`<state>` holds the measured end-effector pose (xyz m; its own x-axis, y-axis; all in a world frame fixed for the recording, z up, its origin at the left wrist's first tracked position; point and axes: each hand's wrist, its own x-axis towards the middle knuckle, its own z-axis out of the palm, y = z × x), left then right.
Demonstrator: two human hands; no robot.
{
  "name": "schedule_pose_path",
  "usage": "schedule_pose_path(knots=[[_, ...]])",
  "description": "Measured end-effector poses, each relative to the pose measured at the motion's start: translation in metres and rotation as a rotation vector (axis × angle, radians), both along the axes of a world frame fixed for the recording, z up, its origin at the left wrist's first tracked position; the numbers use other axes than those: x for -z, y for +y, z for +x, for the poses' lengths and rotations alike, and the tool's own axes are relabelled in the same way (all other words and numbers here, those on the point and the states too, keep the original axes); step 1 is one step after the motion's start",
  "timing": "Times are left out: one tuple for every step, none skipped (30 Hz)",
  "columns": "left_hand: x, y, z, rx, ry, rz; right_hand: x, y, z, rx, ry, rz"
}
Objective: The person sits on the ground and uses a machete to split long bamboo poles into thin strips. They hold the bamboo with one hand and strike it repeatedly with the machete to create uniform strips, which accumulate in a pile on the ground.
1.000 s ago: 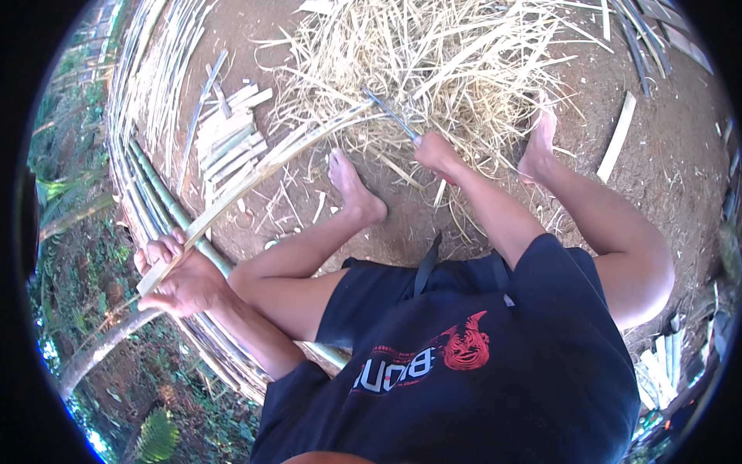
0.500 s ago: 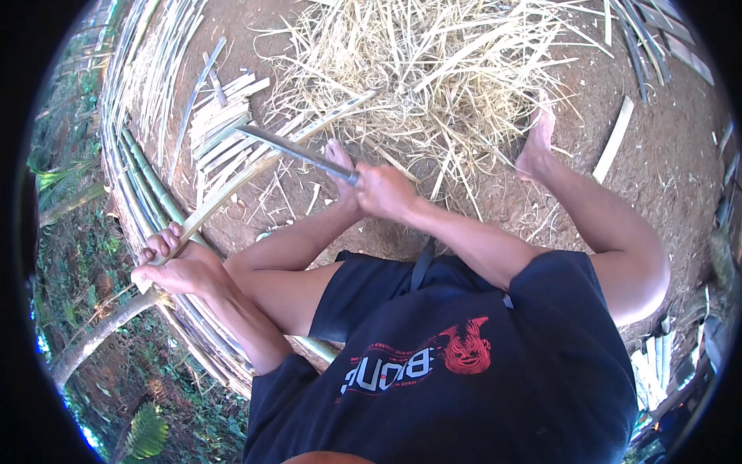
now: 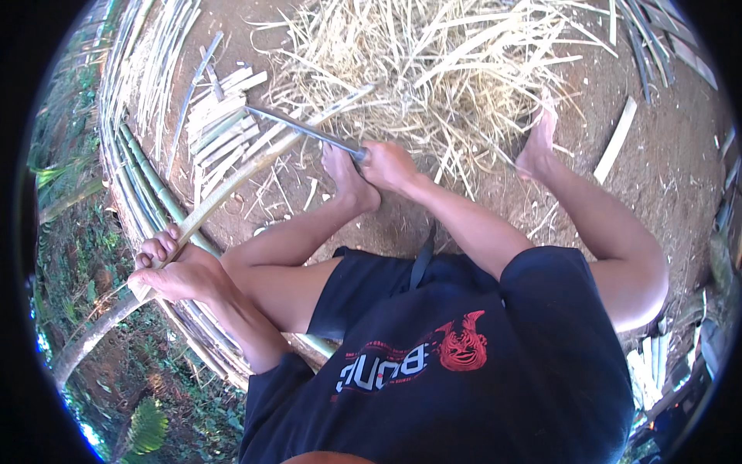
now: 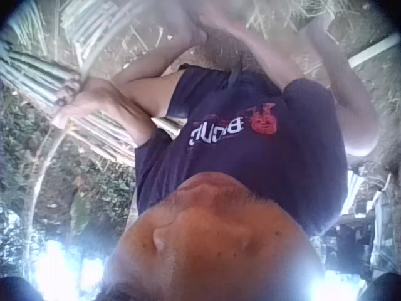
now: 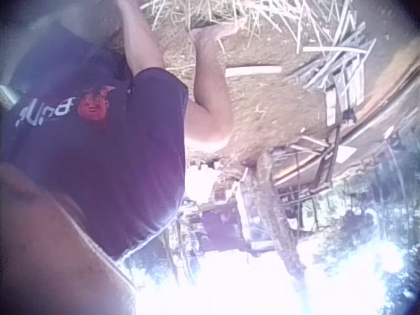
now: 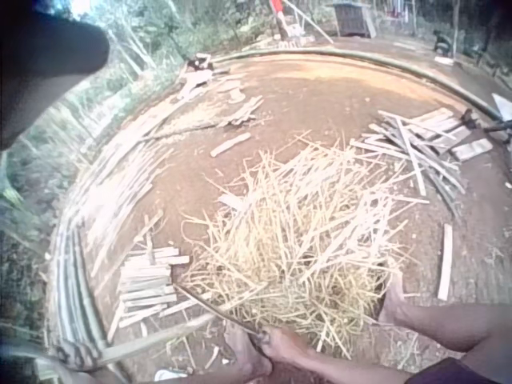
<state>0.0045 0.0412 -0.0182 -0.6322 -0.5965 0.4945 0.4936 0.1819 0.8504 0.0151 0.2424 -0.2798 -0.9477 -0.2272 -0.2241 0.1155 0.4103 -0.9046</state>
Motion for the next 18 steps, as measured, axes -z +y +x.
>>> schedule_pose_path(knots=[[0.0,0.001,-0.002,-0.027,-0.011,-0.008,0.003,0.001,-0.006,0.015,-0.034,0.061],[0.002,-0.007,-0.005,-0.011,0.006,-0.004,0.006,0.002,-0.01,-0.009,-0.034,0.043],[0.004,-0.006,-0.003,0.008,0.015,-0.011,-0.01,0.005,-0.008,-0.036,-0.055,0.027],[0.002,-0.001,-0.002,0.027,0.021,-0.02,-0.019,0.007,-0.003,-0.064,-0.079,0.009],[0.0,0.003,0.001,0.045,0.028,-0.029,-0.017,0.006,0.003,-0.089,-0.027,0.008],[-0.001,0.009,0.0,0.005,0.037,-0.049,-0.014,0.009,0.0,-0.108,0.044,0.013],[-0.001,0.009,-0.001,-0.009,0.03,-0.024,-0.012,0.01,0.006,-0.129,0.097,0.013],[0.0,0.009,-0.003,-0.022,0.023,0.0,0.018,0.009,-0.002,-0.012,0.068,0.017],[-0.001,0.009,-0.006,-0.036,0.035,0.024,0.023,0.014,-0.017,0.041,-0.243,0.02],[-0.001,0.005,-0.005,0.011,0.023,-0.009,0.032,0.018,-0.025,0.059,-0.313,0.049],[-0.005,0.006,-0.006,0.02,0.038,-0.042,0.04,0.02,-0.031,0.077,-0.384,0.078],[-0.006,0.009,-0.003,0.023,0.037,-0.073,0.033,0.02,-0.028,0.011,-0.286,0.061],[-0.002,0.012,-0.001,0.017,0.031,-0.089,0.014,0.027,-0.021,-0.064,-0.192,0.059],[-0.002,0.014,-0.005,0.015,0.035,-0.059,0.005,0.032,-0.01,-0.14,-0.111,0.057],[-0.006,0.015,-0.008,-0.015,0.009,-0.051,0.003,0.029,-0.007,-0.167,-0.137,0.032],[-0.005,0.013,-0.006,-0.023,0.006,-0.055,0.004,0.026,-0.004,-0.193,-0.164,0.006],[-0.003,0.011,-0.004,-0.031,0.004,-0.059,0.009,0.024,-0.002,-0.219,-0.191,-0.019],[-0.004,0.009,-0.006,-0.054,-0.017,-0.052,0.017,0.023,-0.01,-0.079,-0.245,-0.056]])
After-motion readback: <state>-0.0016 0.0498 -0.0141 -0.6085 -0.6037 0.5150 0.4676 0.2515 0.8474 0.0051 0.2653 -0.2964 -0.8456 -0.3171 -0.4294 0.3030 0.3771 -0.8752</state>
